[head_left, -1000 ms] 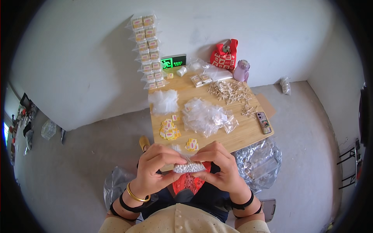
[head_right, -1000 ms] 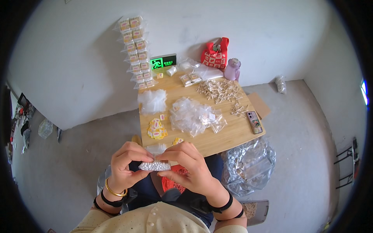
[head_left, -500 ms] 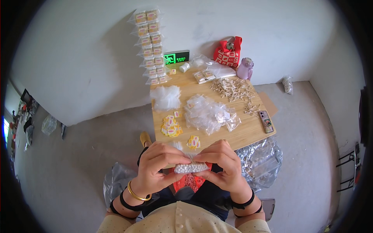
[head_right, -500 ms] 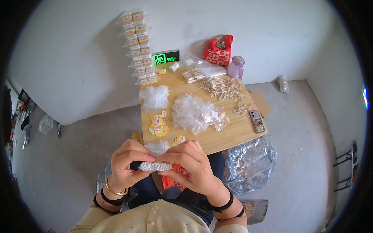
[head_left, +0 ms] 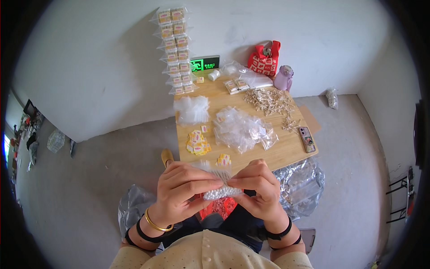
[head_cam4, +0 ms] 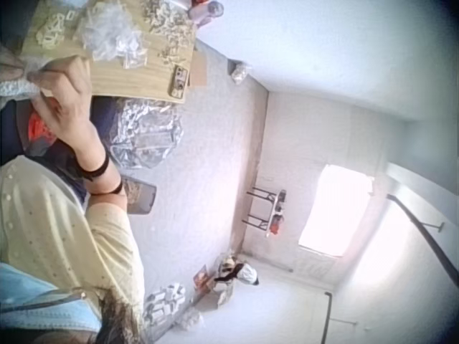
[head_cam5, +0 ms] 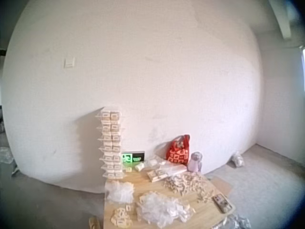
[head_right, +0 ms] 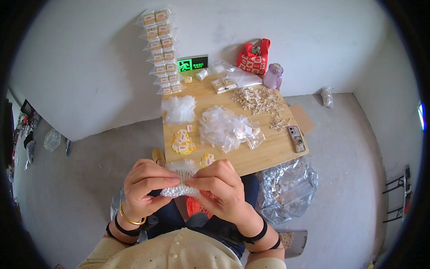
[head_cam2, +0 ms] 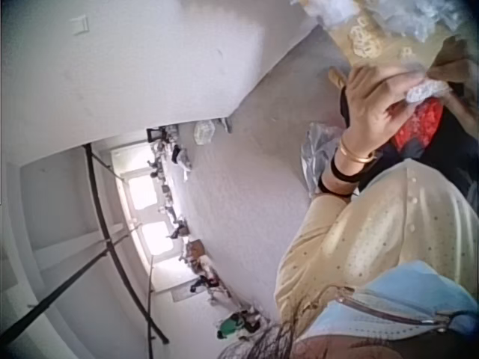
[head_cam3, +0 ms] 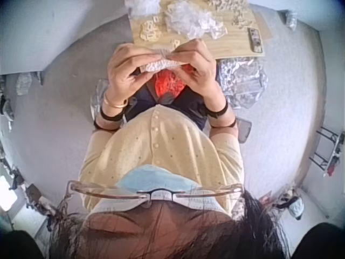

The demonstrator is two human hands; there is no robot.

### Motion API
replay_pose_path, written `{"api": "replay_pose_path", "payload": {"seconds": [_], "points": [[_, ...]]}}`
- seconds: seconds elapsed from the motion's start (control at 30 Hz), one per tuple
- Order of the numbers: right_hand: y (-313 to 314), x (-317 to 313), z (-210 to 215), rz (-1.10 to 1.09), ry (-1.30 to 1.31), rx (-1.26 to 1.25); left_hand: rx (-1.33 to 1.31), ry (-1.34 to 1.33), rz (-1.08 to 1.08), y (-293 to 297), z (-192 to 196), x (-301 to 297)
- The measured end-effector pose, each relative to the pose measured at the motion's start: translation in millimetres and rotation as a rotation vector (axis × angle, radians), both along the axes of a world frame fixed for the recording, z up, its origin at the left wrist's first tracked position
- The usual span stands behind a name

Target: The person sits on the floor and packs small white cubes and wooden sticks into clear plastic bags. They place the cubes into the bags, add the sticks, and then seal the bags. The person stacks the completed packages on the table.

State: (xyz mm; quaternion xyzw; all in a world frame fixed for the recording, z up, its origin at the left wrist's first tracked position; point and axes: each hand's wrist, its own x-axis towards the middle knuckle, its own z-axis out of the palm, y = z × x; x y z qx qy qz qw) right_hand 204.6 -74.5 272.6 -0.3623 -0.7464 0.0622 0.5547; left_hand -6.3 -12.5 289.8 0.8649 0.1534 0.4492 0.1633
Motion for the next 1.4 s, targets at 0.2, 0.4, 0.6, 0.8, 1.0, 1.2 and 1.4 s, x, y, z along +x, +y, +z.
{"api": "replay_pose_path", "payload": {"seconds": [0.2,0.4,0.6,0.8,1.0,1.2,1.4], "points": [[-3.8,-12.6,-4.0,-0.074,0.119,-0.011,-0.039,-0.034,0.001,0.1,-3.8,-2.7],[-6.2,-13.9,4.1,-0.026,0.116,-0.102,-0.225,-0.122,0.012,-1.5,-12.0,-4.5],[-6.2,-12.4,1.5,-0.046,0.162,-0.178,-0.267,-0.111,0.056,-6.0,-11.4,-2.6],[-3.8,-10.7,-5.1,-0.039,0.245,-0.187,-0.314,-0.108,0.005,-4.7,-14.2,-5.1],[-4.4,-10.0,-7.6,0.011,0.257,-0.247,-0.342,-0.127,0.067,-2.9,-11.7,-3.0],[4.2,-7.0,-14.1,0.072,0.292,-0.335,-0.480,-0.219,0.035,-2.4,-17.8,-3.8],[12.9,-22.9,-38.0,0.187,0.505,-0.514,-1.023,-0.595,-0.152,6.9,-41.0,1.5]]}}
